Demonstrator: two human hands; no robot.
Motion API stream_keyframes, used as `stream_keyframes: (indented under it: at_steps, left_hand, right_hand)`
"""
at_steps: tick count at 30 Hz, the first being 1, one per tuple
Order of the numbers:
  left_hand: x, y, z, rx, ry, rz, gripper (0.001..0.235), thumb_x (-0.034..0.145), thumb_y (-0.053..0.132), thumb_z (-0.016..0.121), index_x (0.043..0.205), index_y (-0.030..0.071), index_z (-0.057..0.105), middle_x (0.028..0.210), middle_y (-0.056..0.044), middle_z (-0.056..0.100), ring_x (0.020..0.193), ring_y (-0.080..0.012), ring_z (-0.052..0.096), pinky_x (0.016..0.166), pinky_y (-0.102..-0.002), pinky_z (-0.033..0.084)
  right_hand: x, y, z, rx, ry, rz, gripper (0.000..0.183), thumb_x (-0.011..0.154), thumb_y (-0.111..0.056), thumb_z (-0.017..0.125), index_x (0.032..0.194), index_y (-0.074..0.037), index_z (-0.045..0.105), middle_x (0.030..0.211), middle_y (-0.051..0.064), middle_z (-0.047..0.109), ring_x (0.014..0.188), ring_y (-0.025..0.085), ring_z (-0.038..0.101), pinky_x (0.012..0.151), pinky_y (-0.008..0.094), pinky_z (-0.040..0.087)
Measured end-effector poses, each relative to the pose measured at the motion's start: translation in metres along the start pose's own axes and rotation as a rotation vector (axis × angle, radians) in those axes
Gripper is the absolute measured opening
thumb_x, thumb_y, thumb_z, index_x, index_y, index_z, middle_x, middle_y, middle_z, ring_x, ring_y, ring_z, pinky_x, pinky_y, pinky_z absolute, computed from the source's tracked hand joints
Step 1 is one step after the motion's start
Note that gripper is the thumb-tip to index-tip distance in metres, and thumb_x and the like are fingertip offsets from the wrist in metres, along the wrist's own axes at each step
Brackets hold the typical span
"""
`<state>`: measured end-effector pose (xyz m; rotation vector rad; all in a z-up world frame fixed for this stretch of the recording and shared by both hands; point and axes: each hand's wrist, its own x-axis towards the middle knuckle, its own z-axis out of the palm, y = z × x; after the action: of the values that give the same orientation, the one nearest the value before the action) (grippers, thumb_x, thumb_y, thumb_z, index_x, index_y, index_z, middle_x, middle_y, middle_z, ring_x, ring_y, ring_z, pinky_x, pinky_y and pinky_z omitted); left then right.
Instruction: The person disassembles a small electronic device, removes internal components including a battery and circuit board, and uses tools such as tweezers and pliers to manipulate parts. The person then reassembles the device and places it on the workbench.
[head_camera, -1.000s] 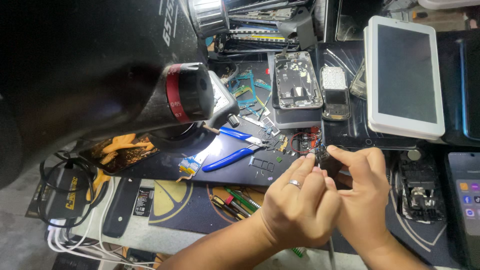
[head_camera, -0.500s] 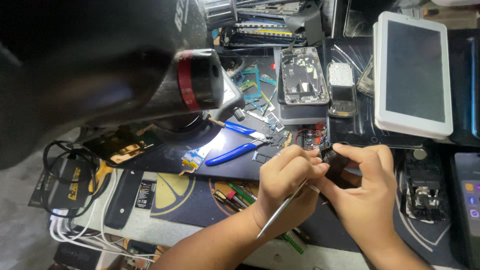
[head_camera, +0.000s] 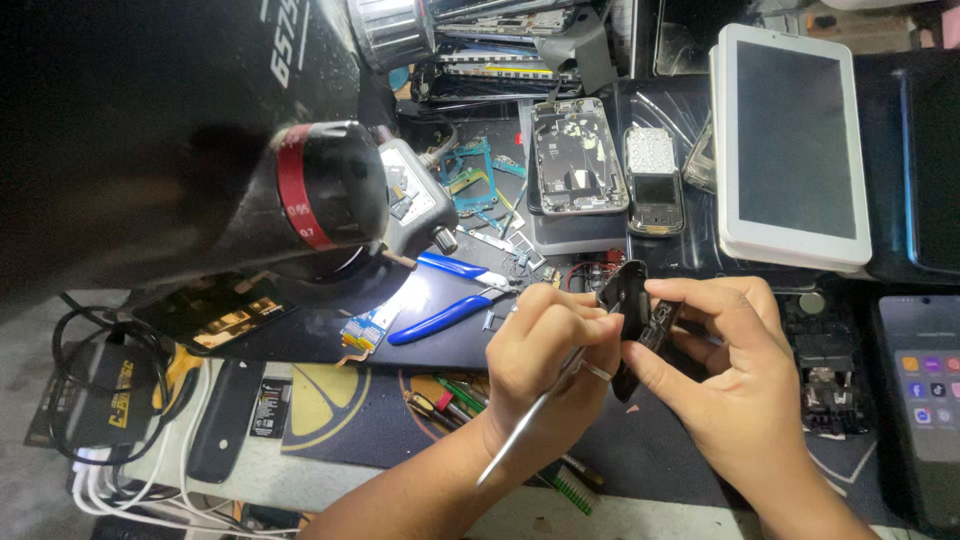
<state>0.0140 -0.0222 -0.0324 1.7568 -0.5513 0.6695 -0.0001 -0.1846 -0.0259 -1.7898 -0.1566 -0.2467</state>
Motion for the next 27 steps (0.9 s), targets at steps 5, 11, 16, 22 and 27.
stream_keyframes:
  at_steps: [5,11,16,22,27]
  left_hand:
    - [0.003,0.005,-0.006,-0.014,0.021,-0.085,0.018,0.088,-0.003,0.079,0.097,0.002,0.064,0.11,-0.014,0.063,0.093,-0.0229,0.068,0.083,-0.03,0.057]
    - [0.008,-0.002,-0.014,-0.085,0.104,-0.187,0.015,0.089,-0.007,0.076,0.096,0.001,0.065,0.114,-0.012,0.066,0.1,-0.0192,0.068,0.088,-0.028,0.055]
    - [0.007,-0.011,-0.013,-0.17,0.148,-0.204,0.015,0.09,-0.009,0.075,0.094,0.001,0.063,0.114,-0.011,0.065,0.097,-0.0139,0.066,0.086,-0.024,0.055]
    - [0.008,-0.016,-0.017,-0.114,0.165,-0.131,0.017,0.09,-0.011,0.075,0.095,-0.001,0.064,0.114,-0.011,0.065,0.1,-0.0145,0.065,0.09,-0.025,0.054]
    - [0.006,-0.008,-0.022,-0.128,0.119,-0.121,0.015,0.092,-0.01,0.075,0.097,0.0,0.064,0.115,-0.011,0.064,0.099,-0.0141,0.066,0.086,-0.024,0.054]
  right_hand:
    - [-0.001,0.001,-0.003,0.016,0.006,-0.044,0.047,0.08,0.002,0.079,0.123,-0.006,0.063,0.123,0.005,0.048,0.115,0.015,0.063,0.101,0.029,0.058]
    - [-0.006,-0.003,-0.013,-0.217,0.06,-0.171,0.053,0.075,0.0,0.084,0.123,-0.007,0.065,0.122,0.011,0.048,0.107,0.016,0.06,0.093,0.027,0.056]
    - [0.006,-0.004,-0.026,0.421,0.101,0.196,0.042,0.091,0.001,0.056,0.134,0.003,0.053,0.124,0.025,0.066,0.112,0.031,0.069,0.099,0.042,0.057]
    - [0.02,-0.007,-0.035,0.641,0.193,0.359,0.036,0.097,-0.001,0.046,0.133,0.002,0.05,0.12,0.03,0.063,0.109,0.041,0.068,0.097,0.058,0.058]
    - [0.021,-0.006,-0.043,0.641,0.188,0.363,0.033,0.097,-0.001,0.048,0.131,-0.002,0.05,0.115,0.031,0.064,0.104,0.042,0.07,0.091,0.06,0.06]
